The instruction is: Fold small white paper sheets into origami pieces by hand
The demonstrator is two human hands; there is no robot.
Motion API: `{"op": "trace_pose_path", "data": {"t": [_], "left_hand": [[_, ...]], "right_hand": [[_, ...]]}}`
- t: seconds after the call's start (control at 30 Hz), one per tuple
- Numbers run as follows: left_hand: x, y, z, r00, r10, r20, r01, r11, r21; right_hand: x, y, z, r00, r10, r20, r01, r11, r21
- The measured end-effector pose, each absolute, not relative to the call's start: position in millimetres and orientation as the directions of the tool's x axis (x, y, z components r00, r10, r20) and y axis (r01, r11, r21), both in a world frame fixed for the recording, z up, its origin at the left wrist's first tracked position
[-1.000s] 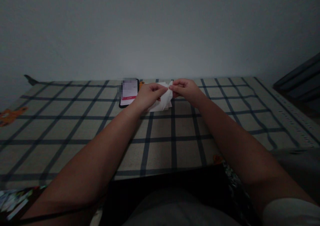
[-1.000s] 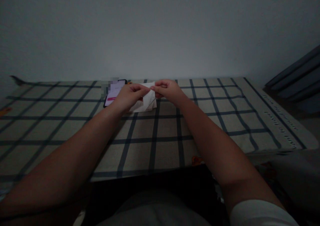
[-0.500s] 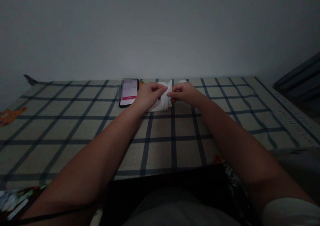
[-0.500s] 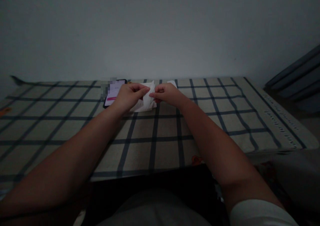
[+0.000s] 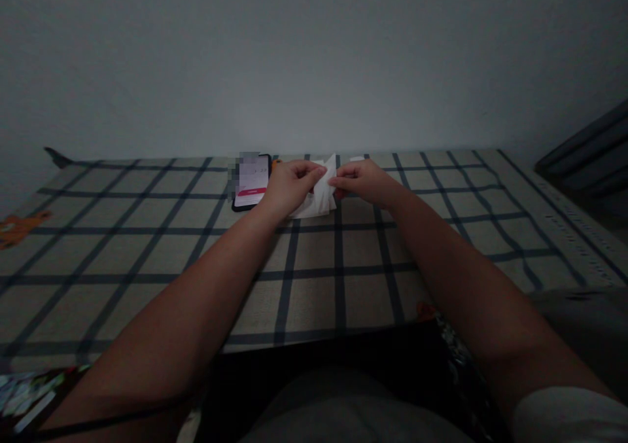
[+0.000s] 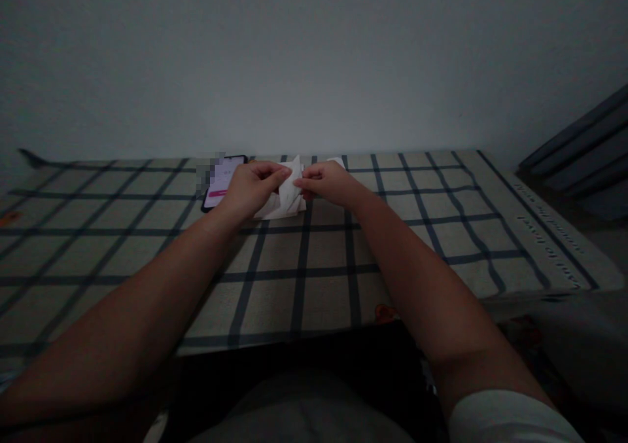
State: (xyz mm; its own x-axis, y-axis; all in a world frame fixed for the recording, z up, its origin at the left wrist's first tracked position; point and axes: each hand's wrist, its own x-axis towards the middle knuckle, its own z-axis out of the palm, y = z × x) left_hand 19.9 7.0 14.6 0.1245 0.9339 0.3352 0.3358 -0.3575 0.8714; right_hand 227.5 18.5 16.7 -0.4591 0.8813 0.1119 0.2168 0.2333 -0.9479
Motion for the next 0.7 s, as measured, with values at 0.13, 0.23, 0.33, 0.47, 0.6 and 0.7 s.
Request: {"op": "trace_pose_path", "data": {"t": [0.13, 0.23, 0.33, 0.47, 0.6, 0.7], "left_hand": [[19.3, 6.3, 15.9, 0.101, 0.916, 0.388, 0.347, -0.398, 0.849], [19.9, 5.0, 18.1, 0.099, 0.92, 0.379, 0.367, -0.388, 0.846], [20.3, 4.4, 19.8, 0.108, 0.922, 0.371, 0.374, -0.384, 0.844], [19.0, 5.2, 20.6, 0.117, 0.921, 0.372, 0.381, -0.388, 0.839], [17.1, 6.9, 20.1, 0.132, 0.915, 0.381, 0.387, -0.401, 0.83], [16.3, 8.2, 18.3, 0.128, 0.908, 0.399, 0.399, -0.416, 0.817]], "right_hand": [[223.4, 15.3, 17.4, -0.449, 0.888, 0.098, 0.237, 0.225, -0.945], [223.2, 14.9, 17.6, -0.457, 0.884, 0.101, 0.268, 0.245, -0.932], [225.3, 15.4, 18.8, -0.478, 0.87, 0.123, 0.284, 0.286, -0.915], [227.6, 15.3, 21.3, -0.506, 0.854, 0.123, 0.289, 0.302, -0.909], [226.5, 14.1, 22.6, -0.51, 0.852, 0.121, 0.279, 0.297, -0.913], [223.5, 13.0, 21.6, -0.483, 0.865, 0.132, 0.256, 0.284, -0.924]]}}
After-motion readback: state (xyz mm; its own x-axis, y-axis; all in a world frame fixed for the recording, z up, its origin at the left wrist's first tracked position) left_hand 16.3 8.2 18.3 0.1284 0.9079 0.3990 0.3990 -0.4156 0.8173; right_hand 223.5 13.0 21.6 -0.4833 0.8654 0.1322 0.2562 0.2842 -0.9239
